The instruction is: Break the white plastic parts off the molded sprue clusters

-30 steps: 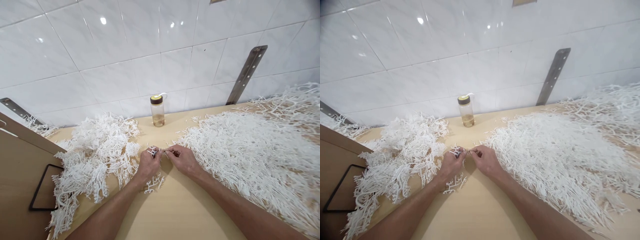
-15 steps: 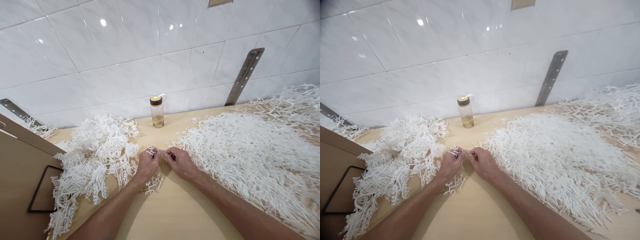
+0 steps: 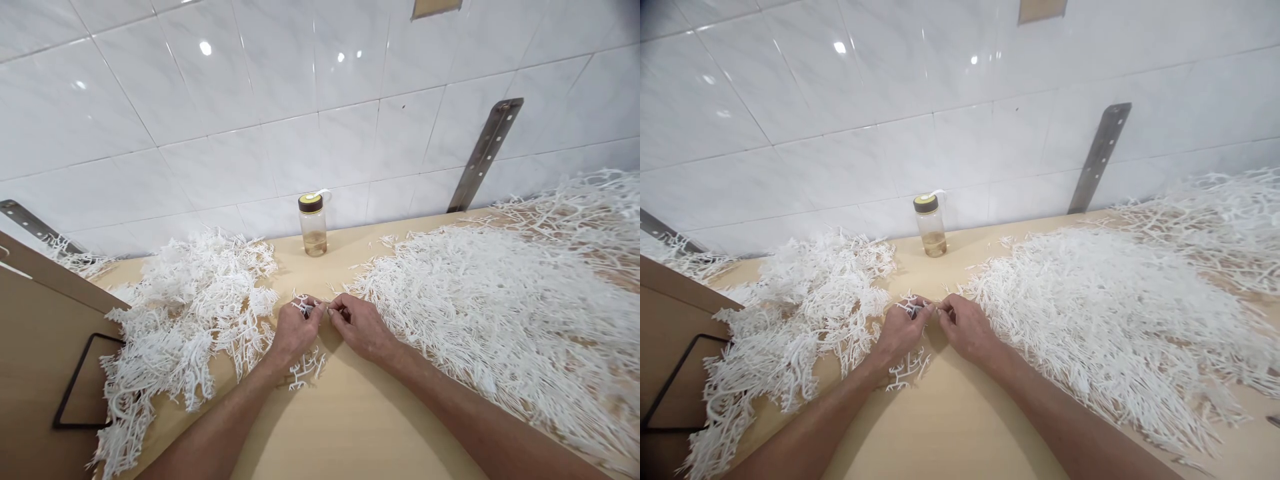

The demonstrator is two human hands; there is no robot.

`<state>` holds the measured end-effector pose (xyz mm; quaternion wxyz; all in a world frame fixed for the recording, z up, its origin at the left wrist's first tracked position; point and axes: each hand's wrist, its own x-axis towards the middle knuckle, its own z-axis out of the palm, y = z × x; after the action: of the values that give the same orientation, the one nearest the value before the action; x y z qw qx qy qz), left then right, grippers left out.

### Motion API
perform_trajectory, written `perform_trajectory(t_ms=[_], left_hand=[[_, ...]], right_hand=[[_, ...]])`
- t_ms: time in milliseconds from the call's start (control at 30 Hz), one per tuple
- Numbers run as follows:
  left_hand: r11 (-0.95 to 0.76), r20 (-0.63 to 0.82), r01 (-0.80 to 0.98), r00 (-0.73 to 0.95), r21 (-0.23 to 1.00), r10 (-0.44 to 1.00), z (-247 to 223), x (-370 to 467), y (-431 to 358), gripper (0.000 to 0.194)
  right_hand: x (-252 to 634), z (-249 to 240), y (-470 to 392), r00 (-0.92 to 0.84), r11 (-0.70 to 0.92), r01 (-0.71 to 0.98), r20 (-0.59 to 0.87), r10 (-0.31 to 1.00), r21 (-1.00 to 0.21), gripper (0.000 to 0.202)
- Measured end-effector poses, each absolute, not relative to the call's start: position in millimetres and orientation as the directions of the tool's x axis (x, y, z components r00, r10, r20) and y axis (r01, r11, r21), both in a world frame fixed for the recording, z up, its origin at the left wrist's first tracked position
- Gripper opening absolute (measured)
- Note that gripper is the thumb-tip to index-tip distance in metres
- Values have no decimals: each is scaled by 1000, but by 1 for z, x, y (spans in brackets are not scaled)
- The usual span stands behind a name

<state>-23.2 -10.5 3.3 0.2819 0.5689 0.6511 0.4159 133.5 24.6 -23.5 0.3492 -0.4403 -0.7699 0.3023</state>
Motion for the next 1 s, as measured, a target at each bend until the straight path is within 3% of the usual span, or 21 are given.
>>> perform_trajectory(t_ms=[300,467,567,667,800,1000], left_hand=[[-1,112,540,-174,842,978,5,-21,-12,22],[-123,279,640,-149,759,949,3,-22,-15,18],[-183,354,645,-146,742,924,2,-23,-15,20],[-179,321,602,-136,778,937,1,-24,-13,23],[-143,285,565,-171,813,943,-1,-23,-12,25],[-141,298,581,-182,802,937,-2,-22,-12,21]], right_hand=[[133,-25,23,-376,395,487,221,900,-779,10],[131,-22,25,-357,398,542,226,906,-740,8],[131,-21,30,-255,297,527,185,949,-796,7],[132,-25,33,-213,220,424,139,967,-878,9],[134,-25,31,-204,160,279,105,973,-947,17],[138,-13,25,-321,304,297,206,924,-905,41]])
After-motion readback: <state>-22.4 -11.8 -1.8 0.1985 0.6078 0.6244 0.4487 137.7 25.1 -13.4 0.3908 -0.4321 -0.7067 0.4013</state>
